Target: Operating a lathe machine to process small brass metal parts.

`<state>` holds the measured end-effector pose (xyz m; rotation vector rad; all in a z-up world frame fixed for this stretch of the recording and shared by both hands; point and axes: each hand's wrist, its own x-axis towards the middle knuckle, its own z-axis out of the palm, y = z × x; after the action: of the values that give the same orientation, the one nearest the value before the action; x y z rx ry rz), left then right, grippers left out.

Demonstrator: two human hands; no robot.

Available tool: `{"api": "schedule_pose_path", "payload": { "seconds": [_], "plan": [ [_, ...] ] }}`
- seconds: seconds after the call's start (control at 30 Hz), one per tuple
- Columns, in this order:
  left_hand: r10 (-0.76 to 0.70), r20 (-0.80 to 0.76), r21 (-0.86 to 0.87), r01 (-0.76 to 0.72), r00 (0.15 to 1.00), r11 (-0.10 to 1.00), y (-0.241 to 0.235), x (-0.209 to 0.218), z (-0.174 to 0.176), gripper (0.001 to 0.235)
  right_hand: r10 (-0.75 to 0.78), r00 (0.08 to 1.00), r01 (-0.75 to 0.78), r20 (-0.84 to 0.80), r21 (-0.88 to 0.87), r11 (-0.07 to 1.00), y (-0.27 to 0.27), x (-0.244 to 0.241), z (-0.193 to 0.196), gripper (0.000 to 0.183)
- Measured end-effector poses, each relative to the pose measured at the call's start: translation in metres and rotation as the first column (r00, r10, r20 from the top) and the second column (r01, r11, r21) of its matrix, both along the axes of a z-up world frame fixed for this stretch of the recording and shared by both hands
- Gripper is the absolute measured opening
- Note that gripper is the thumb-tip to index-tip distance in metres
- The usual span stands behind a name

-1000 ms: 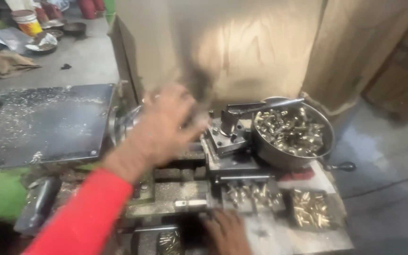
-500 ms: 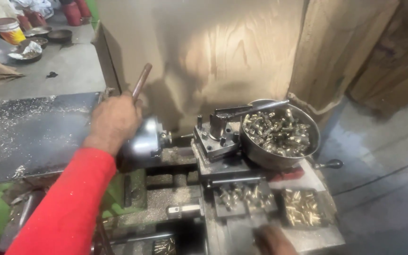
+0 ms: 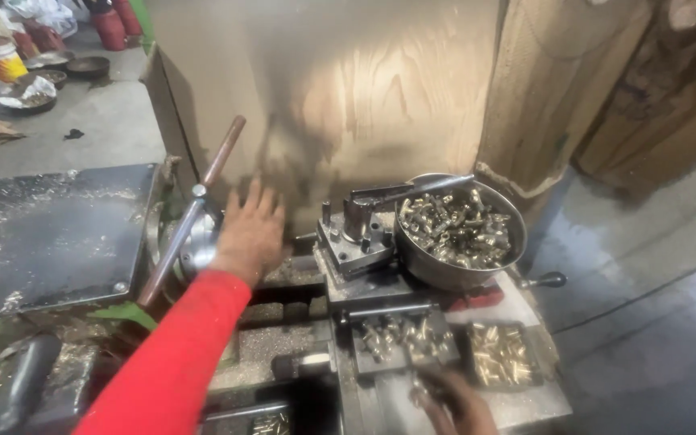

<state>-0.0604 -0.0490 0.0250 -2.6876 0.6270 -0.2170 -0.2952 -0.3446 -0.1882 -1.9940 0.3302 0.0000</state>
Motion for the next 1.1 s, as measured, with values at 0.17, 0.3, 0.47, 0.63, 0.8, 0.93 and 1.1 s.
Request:
{"api": "schedule_pose_path", "payload": {
  "seconds": [0.17,0.3,0.47,0.63,0.8,0.93,1.1],
  "plan": [
    [0.160,-0.309,0.060,-0.148,0.937,0.987,-0.001,0.016,-0.022,0.047,-0.092,0.973,0.057,0.213,0.164,0.985,-0.035,-0.011,-0.047,0.042],
    [-0.030,-0.259,-0.205,-0.025,0.965,0.978,0.007,0.012,-0.038,0.069,-0.179,0.977,0.128,0.112,0.361,0.924,-0.013,-0.020,0.007,0.038],
    [-0.486,-0.465,-0.516,0.220,0.740,0.828,-0.048,-0.099,-0.066,0.026,-0.270,0.957,0.282,-0.105,0.133,0.950,-0.002,-0.018,0.045,0.043],
    [-0.695,-0.357,-0.620,0.399,0.624,0.676,-0.098,-0.163,-0.158,0.016,-0.262,0.962,0.210,0.072,0.416,0.885,0.001,-0.009,0.014,0.047],
    [-0.493,-0.490,-0.469,0.260,0.719,0.844,-0.062,-0.123,-0.045,0.025,-0.225,0.971,0.178,0.078,0.392,0.903,0.024,0.004,0.037,0.045],
    [-0.158,-0.029,-0.237,0.147,0.987,0.960,-0.008,-0.053,0.025,0.040,-0.169,0.984,0.176,-0.054,0.445,0.878,0.052,0.031,0.051,0.041],
    [0.231,0.192,-0.372,-0.147,0.954,0.917,0.065,0.036,0.008,0.065,0.045,0.978,-0.157,0.205,0.575,0.803,0.113,0.100,0.035,0.032]
  ]
}}
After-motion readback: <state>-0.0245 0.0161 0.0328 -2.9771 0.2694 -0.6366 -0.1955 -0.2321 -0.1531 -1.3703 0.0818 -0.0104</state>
